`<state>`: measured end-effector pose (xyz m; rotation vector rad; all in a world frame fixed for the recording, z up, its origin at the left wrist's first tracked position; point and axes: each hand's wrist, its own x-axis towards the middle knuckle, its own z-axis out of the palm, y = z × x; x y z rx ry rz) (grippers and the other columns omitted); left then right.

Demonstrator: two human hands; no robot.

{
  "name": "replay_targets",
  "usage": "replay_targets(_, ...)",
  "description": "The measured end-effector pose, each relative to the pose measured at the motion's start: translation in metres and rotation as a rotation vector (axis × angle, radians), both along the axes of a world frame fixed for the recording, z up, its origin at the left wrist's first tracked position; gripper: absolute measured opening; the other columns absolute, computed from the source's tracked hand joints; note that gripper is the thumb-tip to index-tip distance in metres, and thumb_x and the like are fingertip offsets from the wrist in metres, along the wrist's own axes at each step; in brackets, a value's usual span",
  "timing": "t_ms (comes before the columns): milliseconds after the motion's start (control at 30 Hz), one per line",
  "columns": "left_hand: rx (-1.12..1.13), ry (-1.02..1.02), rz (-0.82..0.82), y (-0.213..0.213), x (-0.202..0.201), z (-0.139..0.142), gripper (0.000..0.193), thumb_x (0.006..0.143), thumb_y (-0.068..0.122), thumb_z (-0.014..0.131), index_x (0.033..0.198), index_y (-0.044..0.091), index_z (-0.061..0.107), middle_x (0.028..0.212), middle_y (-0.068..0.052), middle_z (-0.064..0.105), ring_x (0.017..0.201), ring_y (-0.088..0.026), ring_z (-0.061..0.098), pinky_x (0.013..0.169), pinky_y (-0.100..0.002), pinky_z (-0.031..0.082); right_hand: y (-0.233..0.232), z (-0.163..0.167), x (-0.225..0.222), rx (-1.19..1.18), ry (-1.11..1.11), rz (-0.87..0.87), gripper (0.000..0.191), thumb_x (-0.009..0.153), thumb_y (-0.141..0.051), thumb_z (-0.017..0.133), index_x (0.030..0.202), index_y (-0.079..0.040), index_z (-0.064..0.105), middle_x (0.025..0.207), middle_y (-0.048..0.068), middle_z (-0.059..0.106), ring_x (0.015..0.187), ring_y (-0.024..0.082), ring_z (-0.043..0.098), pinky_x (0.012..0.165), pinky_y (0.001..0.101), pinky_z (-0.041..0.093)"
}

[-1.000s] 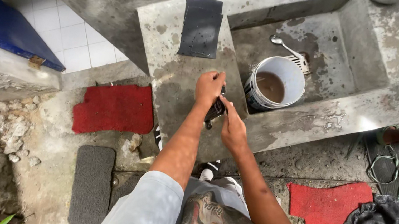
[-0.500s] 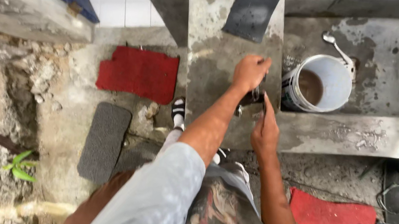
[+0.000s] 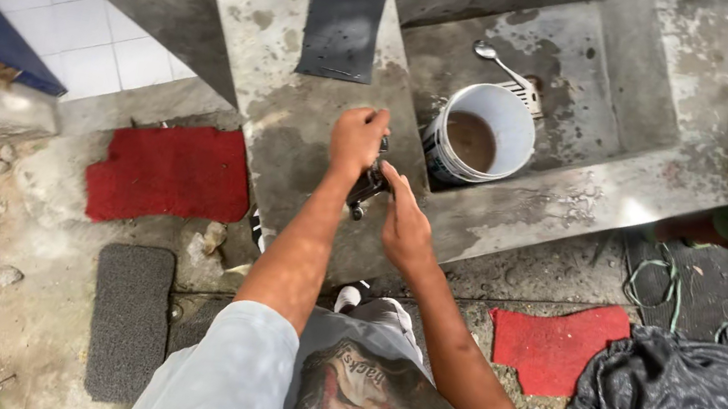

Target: The person scrubs a small metal part with a black sponge, repeatedly dipping the sponge into a bucket of water and wiping the part on a concrete ledge. The person turns the part over to clean multiple sides and continues scrubbing until the end of the clip.

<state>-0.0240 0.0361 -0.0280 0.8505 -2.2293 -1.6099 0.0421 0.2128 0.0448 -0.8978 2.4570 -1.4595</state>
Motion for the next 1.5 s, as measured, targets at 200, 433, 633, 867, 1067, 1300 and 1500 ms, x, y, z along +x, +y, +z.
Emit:
replay_targets(200, 0.065, -0.034, -0.001, 0.007, -0.002, 0.010, 0.042, 0.095, 0.036, 0.063, 0.073, 0.002, 0.073, 0.061, -0.009, 0.068, 0.051, -0.020, 0.064, 0.053, -0.037, 0.048, -0.001, 0.005, 0.006, -0.208, -0.076, -0.093, 0.041, 0.105, 0.000, 0.046, 0.146, -0.001, 0.047, 0.144, 0.025, 0.059, 0.137, 0.038, 0.057, 0.109, 0.0395, 0.048)
replay_targets(433, 0.141, -0.057, 0.016, 0.006, 0.004, 0.033, 0.040, 0.096, 0.032, 0.061, 0.075, 0.000, 0.072, 0.059, -0.009, 0.066, 0.047, -0.017, 0.061, 0.051, -0.035, 0.047, -0.016, 0.005, 0.008, -0.152, -0.131, -0.292, 0.037, 0.101, 0.002, 0.052, 0.138, -0.003, 0.059, 0.127, 0.019, 0.070, 0.118, 0.033, 0.070, 0.096, 0.0353, 0.054)
replay_targets(633, 0.045, -0.053, 0.013, 0.002, 0.000, 0.019, 0.041, 0.093, 0.036, 0.060, 0.076, 0.002, 0.075, 0.064, -0.009, 0.070, 0.057, -0.020, 0.066, 0.060, -0.036, 0.050, -0.016, 0.011, -0.005, -0.216, 0.027, -0.266, 0.045, 0.096, 0.007, 0.050, 0.138, -0.004, 0.062, 0.133, 0.019, 0.070, 0.124, 0.034, 0.070, 0.104, 0.0369, 0.053)
replay_targets(867, 0.048, -0.084, 0.030, 0.002, 0.000, 0.022, 0.042, 0.092, 0.038, 0.061, 0.075, 0.003, 0.075, 0.066, -0.011, 0.072, 0.059, -0.022, 0.068, 0.063, -0.037, 0.051, -0.015, 0.018, 0.004, -0.191, 0.107, -0.068, 0.042, 0.103, 0.002, 0.051, 0.145, -0.002, 0.055, 0.140, 0.022, 0.065, 0.129, 0.038, 0.063, 0.116, 0.0462, 0.041)
replay_targets(1067, 0.109, -0.092, 0.058, 0.003, 0.001, 0.030, 0.042, 0.092, 0.037, 0.061, 0.075, 0.001, 0.075, 0.066, -0.010, 0.072, 0.060, -0.022, 0.068, 0.062, -0.037, 0.051, -0.012, 0.016, 0.001, -0.086, -0.090, -0.130, 0.041, 0.104, -0.003, 0.051, 0.144, -0.006, 0.055, 0.131, 0.023, 0.066, 0.129, 0.039, 0.060, 0.104, 0.0448, 0.051)
replay_targets(1300, 0.161, -0.151, 0.048, -0.002, -0.005, 0.027, 0.044, 0.093, 0.038, 0.060, 0.075, 0.002, 0.075, 0.064, -0.013, 0.070, 0.056, -0.026, 0.068, 0.059, -0.039, 0.051, -0.011, 0.016, 0.003, -0.142, 0.013, -0.141, 0.043, 0.101, -0.002, 0.050, 0.144, -0.006, 0.055, 0.132, 0.026, 0.066, 0.128, 0.043, 0.059, 0.099, 0.0472, 0.051)
replay_targets(1500, 0.018, -0.043, 0.018, -0.001, -0.002, 0.023, 0.045, 0.093, 0.039, 0.061, 0.073, 0.002, 0.076, 0.064, -0.011, 0.071, 0.059, -0.022, 0.069, 0.063, -0.036, 0.052, -0.007, 0.016, 0.003, -0.107, 0.031, -0.080, 0.044, 0.100, 0.001, 0.049, 0.143, -0.004, 0.054, 0.137, 0.024, 0.063, 0.133, 0.043, 0.055, 0.110, 0.0464, 0.047)
